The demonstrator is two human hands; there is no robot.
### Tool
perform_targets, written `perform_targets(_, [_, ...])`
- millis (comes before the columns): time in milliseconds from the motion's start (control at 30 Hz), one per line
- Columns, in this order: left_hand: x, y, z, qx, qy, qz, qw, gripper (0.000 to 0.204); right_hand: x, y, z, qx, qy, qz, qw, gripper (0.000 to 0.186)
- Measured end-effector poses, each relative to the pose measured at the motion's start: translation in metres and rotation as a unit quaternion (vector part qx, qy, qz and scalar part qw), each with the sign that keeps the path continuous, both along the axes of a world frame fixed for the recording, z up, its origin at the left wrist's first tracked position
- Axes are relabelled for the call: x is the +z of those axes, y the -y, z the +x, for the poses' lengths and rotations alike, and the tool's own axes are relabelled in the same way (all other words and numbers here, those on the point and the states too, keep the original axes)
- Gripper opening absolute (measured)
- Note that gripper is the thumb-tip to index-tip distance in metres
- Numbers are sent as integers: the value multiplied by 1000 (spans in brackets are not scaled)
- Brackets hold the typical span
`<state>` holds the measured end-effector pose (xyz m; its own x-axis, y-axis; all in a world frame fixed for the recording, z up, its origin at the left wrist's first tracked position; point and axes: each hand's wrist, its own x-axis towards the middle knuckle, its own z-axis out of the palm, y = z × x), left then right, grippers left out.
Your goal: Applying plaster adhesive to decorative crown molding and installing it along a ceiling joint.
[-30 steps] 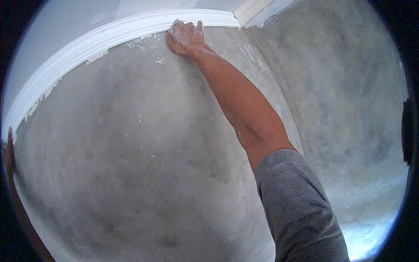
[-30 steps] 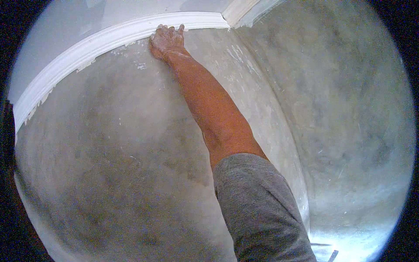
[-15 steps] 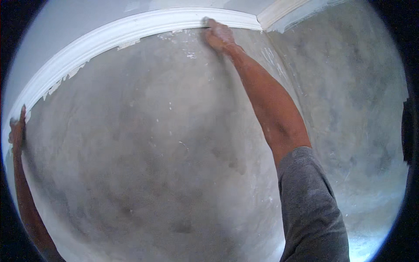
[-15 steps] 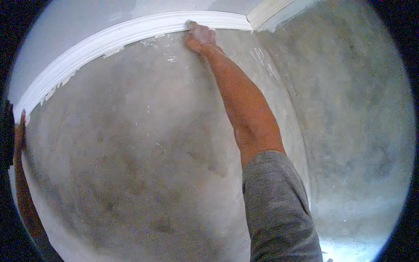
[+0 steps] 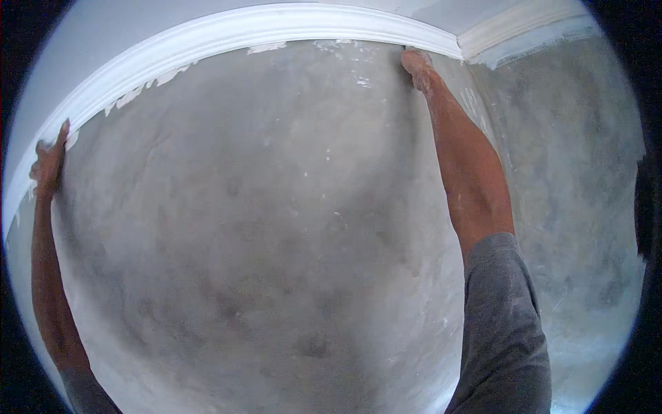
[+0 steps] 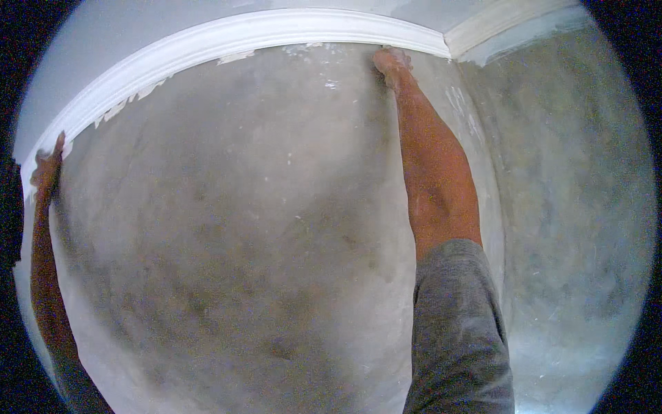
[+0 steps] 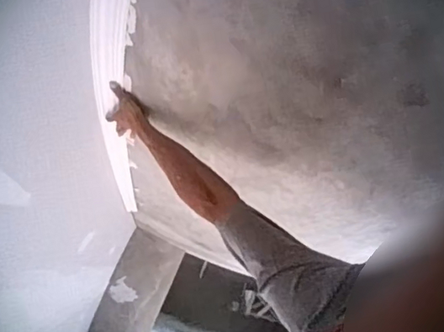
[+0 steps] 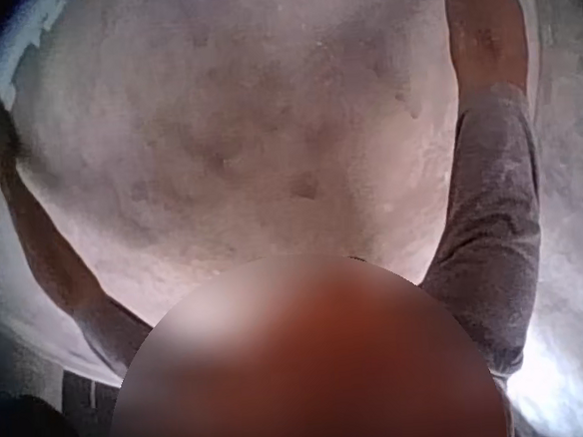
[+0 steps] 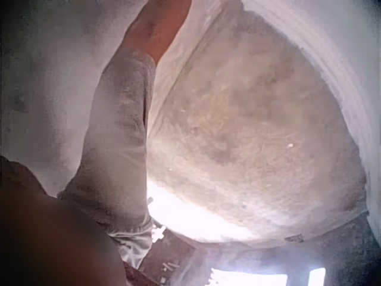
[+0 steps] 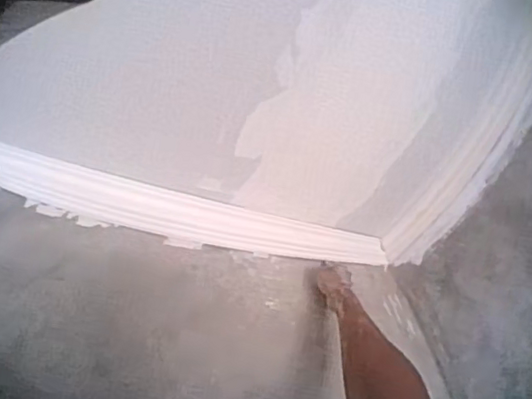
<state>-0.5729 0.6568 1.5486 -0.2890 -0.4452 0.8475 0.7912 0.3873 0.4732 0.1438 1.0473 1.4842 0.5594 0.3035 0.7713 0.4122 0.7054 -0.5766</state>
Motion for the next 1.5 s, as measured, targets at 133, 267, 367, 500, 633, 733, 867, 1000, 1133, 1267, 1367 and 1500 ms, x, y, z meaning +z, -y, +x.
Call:
perform_targets(133, [-19,18,0,-48,-7,5,999,126,-3,53,-82,112,-14,118,987,32])
perform_targets(267, [-28,-2,51,-96,18,29,995,128,4,80,-134,245,-32,146,958,38])
perform_targets(367, [-30,3,46,-91,15,32,995,128,-4,136,-207,159,-10,74,984,43])
perform_targets(500, [-36,2,54,-99,4,45,994,128,-36,199,-252,66,25,59,996,47])
perform_targets(633, [-42,4,63,-102,-19,38,994,129,-38,215,-285,56,37,87,994,46])
perform_targets(733, [-48,8,59,-114,-22,31,993,128,-34,234,-316,77,78,52,993,46])
perform_targets(867, [-45,-1,57,-90,-60,59,992,125,-33,260,-351,84,97,35,991,47])
perform_targets(1000, [-48,1,54,-103,-53,40,992,126,-29,281,-391,102,87,45,990,49])
perform_targets(1133, [-51,1,56,-101,-77,44,991,126,-29,306,-444,140,138,59,979,58])
perform_targets(1267, [-55,4,57,-113,-78,36,990,127,-32,342,-496,156,192,77,966,61])
perform_targets(1367, [-56,4,60,-109,-63,33,992,128,-28,343,-496,211,235,122,941,44])
perform_targets(1500, [-57,4,62,-113,-83,44,989,128,-19,302,-448,47,278,317,905,30])
